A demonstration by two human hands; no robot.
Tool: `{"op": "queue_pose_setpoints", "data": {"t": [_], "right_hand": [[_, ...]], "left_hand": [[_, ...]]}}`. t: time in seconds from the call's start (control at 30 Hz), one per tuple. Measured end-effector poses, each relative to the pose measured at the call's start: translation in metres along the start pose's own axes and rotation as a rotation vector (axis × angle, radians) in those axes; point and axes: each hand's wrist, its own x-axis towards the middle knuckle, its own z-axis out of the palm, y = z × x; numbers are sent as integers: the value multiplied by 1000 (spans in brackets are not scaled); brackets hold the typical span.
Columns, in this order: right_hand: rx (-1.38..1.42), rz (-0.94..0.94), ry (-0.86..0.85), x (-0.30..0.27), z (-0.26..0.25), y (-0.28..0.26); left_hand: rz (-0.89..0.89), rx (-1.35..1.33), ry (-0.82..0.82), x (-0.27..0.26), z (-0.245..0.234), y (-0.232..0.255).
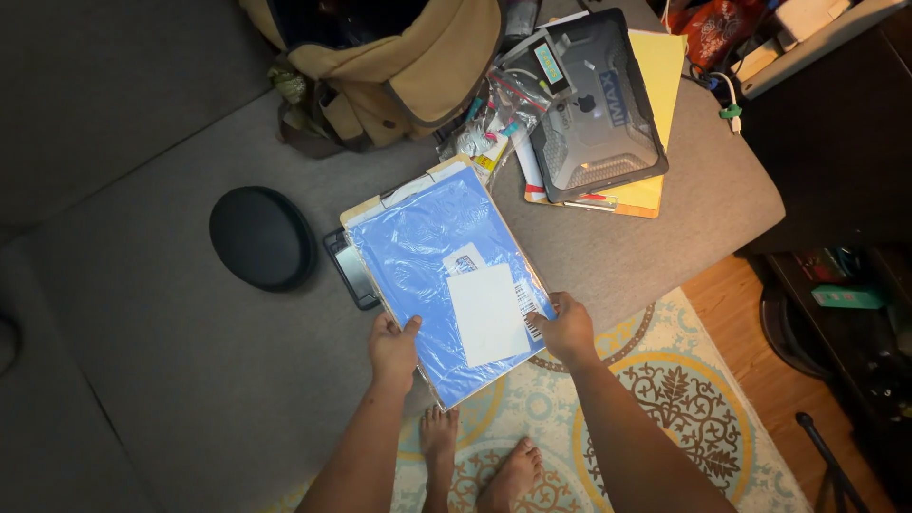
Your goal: Organizing and arranging various items on a desk, including a printer, bottles, pens, and a paper box.
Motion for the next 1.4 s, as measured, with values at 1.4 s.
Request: {"op": "queue_pose_setpoints", "data": {"t": [1.4], "right_hand": [[1861, -39, 859, -467, -396, 252]], "left_hand": [[-502, -36, -1260, -568, 310, 115]]}}
